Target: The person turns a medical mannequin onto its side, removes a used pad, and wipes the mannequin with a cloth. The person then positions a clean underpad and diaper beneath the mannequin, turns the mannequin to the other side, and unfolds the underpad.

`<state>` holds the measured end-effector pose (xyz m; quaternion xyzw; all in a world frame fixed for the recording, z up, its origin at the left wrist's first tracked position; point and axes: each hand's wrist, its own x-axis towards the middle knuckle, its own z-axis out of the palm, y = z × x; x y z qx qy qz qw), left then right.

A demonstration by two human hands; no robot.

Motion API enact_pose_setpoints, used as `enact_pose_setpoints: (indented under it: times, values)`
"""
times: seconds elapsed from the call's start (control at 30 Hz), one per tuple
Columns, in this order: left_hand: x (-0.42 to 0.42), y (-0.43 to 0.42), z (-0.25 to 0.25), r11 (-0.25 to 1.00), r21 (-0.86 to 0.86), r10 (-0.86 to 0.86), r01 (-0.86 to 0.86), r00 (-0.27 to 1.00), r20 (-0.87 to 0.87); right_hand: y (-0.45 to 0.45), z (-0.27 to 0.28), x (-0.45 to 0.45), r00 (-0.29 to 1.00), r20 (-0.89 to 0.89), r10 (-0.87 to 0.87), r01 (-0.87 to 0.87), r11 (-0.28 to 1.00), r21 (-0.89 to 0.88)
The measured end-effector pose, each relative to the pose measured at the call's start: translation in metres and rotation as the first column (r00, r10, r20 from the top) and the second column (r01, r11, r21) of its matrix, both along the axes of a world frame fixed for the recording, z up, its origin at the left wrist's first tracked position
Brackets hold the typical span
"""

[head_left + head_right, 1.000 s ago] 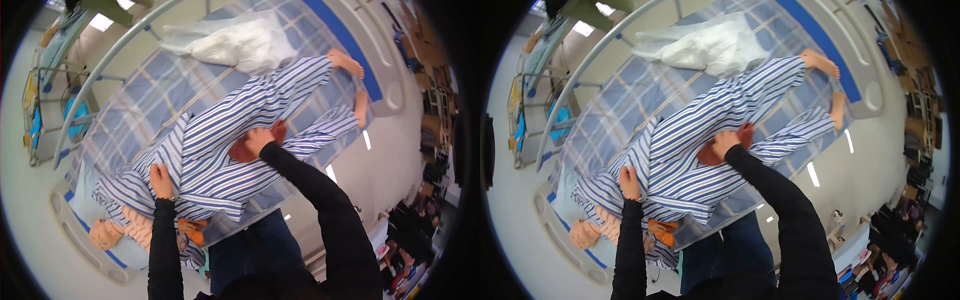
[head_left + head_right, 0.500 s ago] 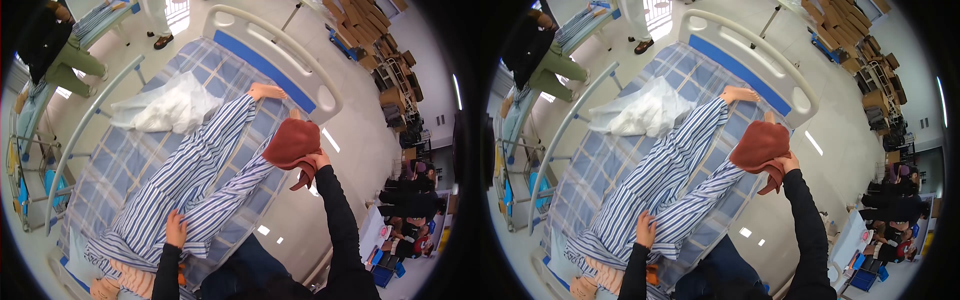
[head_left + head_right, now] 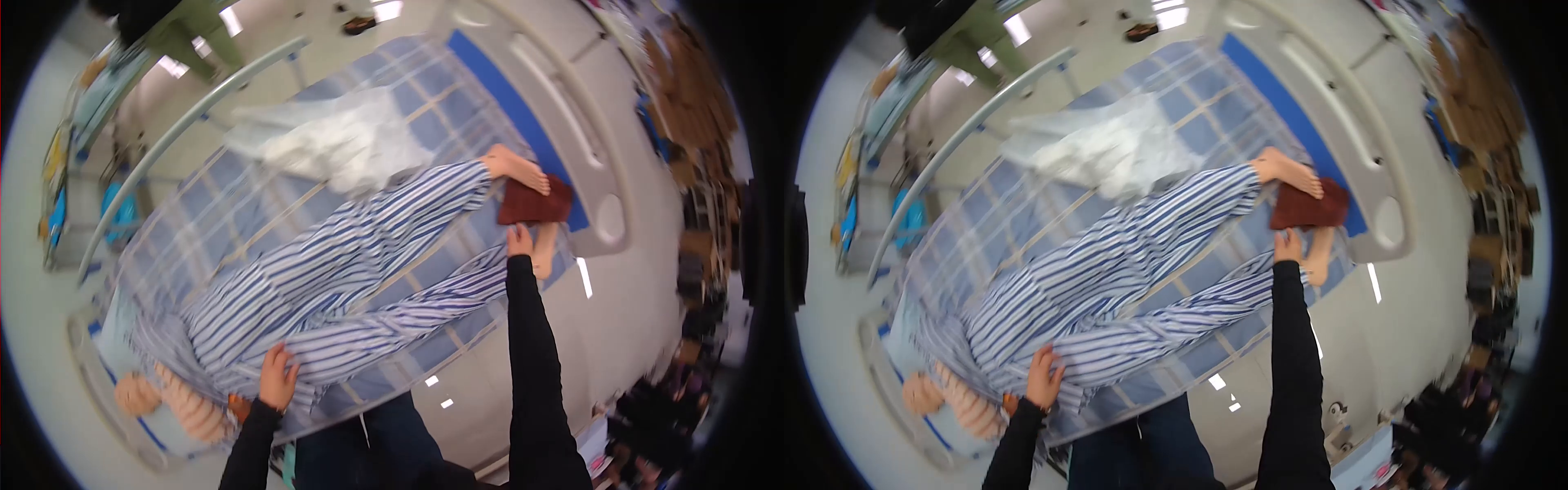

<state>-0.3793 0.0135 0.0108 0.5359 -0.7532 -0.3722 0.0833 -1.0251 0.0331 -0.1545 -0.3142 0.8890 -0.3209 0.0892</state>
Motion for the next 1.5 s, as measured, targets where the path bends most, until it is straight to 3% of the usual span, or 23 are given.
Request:
enact_pose_setpoints:
  times: [0.07, 0.1, 0.23, 0.27, 0.3, 0.37, 0.43, 0.47, 0.53, 0.6, 0.63, 0.7, 0.73, 0.9, 0.93, 1.0, 1.13, 1.17, 1.23, 1.33, 1.4, 1.47, 1.5]
  values:
    - [0.005, 0.015, 0.007, 0.991, -0.080, 0.120, -0.110, 0.984, 0.133, 0.016, 0.023, 0.086, 0.992, -0.067, 0.111, -0.100, 0.985, 0.141]
    - [0.009, 0.028, 0.006, 0.963, -0.189, 0.229, -0.193, 0.954, 0.192, 0.023, 0.045, 0.139, 0.971, -0.016, 0.241, -0.239, 0.968, 0.076]
    - [0.035, 0.092, -0.039, 0.783, -0.212, 0.621, -0.585, 0.755, 0.211, 0.093, 0.054, 0.339, 0.723, 0.644, 0.250, -0.418, 0.900, 0.120]
    - [0.030, 0.095, -0.030, 0.701, -0.169, 0.712, -0.692, 0.667, 0.220, 0.115, 0.049, 0.382, 0.715, 0.634, 0.296, -0.563, 0.782, 0.269]
    - [0.033, 0.103, -0.036, 0.634, -0.247, 0.773, -0.732, 0.599, 0.208, 0.133, 0.061, 0.433, 0.675, 0.690, 0.263, -0.536, 0.817, 0.213]
    - [0.041, 0.108, -0.041, 0.441, 0.013, 0.883, -0.898, 0.436, 0.171, 0.143, 0.087, 0.512, 0.684, 0.559, 0.469, -0.653, 0.736, 0.181]
    - [0.053, 0.109, -0.050, 0.339, 0.319, 0.924, -0.885, 0.377, 0.064, 0.130, 0.107, 0.567, 0.646, 0.319, 0.693, -0.751, 0.653, 0.103]
    - [0.055, 0.116, -0.050, 0.416, 0.321, 0.899, -0.851, 0.437, -0.007, 0.125, 0.103, 0.587, 0.651, 0.384, 0.654, -0.757, 0.600, 0.260]
    - [0.065, 0.114, -0.022, 0.527, 0.814, 0.815, -0.243, 0.417, -0.403, 0.130, 0.081, 0.603, 0.714, 0.580, 0.392, -0.582, 0.793, 0.180]
    - [0.071, 0.102, 0.027, 0.620, 0.773, 0.707, 0.135, 0.331, -0.625, 0.137, 0.029, 0.568, 0.702, 0.406, 0.584, -0.598, 0.794, -0.109]
    - [0.078, 0.095, 0.051, 0.681, 0.687, 0.568, 0.254, 0.410, -0.714, 0.133, 0.014, 0.543, 0.656, 0.728, 0.199, -0.174, 0.978, -0.112]
    - [0.088, 0.090, 0.080, 0.726, 0.674, 0.541, 0.136, 0.492, -0.682, 0.096, 0.056, 0.480, 0.586, 0.810, -0.009, 0.218, 0.965, -0.147]
    - [0.096, 0.093, 0.071, 0.770, 0.637, 0.504, 0.044, 0.571, -0.648, 0.080, 0.048, 0.433, 0.744, 0.663, -0.078, 0.145, 0.988, -0.047]
    - [0.158, 0.140, -0.005, 0.748, 0.477, 0.634, -0.462, 0.709, -0.308, -0.047, 0.067, 0.279, 0.922, 0.342, 0.184, -0.199, 0.980, 0.009]
    - [0.171, 0.161, -0.025, 0.693, 0.509, 0.673, -0.510, 0.711, -0.204, -0.084, 0.071, 0.264, 0.920, 0.332, 0.208, -0.204, 0.978, -0.047]
    - [0.185, 0.208, -0.054, 0.565, 0.579, 0.778, -0.587, 0.612, -0.138, -0.150, 0.074, 0.241, 0.931, -0.019, 0.365, -0.364, 0.931, 0.036]
    - [0.169, 0.250, -0.024, 0.208, 0.755, 0.851, -0.621, 0.496, 0.174, -0.263, 0.025, 0.219, 0.980, 0.201, -0.004, -0.027, 0.988, 0.152]
    - [0.165, 0.261, -0.014, 0.291, 0.764, 0.788, -0.575, 0.597, 0.150, -0.278, 0.022, 0.223, 0.961, 0.261, -0.088, 0.052, 0.989, 0.139]
    - [0.145, 0.248, 0.007, 0.227, 0.784, 0.811, -0.578, 0.557, 0.176, -0.307, 0.030, 0.238, 0.893, 0.378, -0.245, 0.214, 0.969, 0.124]
    - [0.111, 0.195, 0.028, 0.260, 0.798, 0.842, -0.544, 0.532, 0.089, -0.346, 0.035, 0.248, 0.903, 0.428, 0.040, 0.032, 0.987, -0.159]
    - [0.084, 0.137, 0.040, 0.377, 0.806, 0.831, -0.457, 0.552, -0.076, -0.321, 0.147, 0.307, 0.767, 0.369, 0.526, -0.250, 0.774, -0.582]
    - [0.058, 0.064, 0.066, 0.537, 0.784, 0.773, -0.313, 0.555, -0.308, -0.261, 0.197, 0.332, 0.590, -0.073, 0.804, -0.800, 0.571, -0.185]
    - [0.045, 0.037, 0.067, 0.461, 0.830, 0.859, -0.315, 0.394, -0.328, -0.222, 0.192, 0.346, 0.487, -0.194, 0.851, -0.873, 0.469, -0.133]
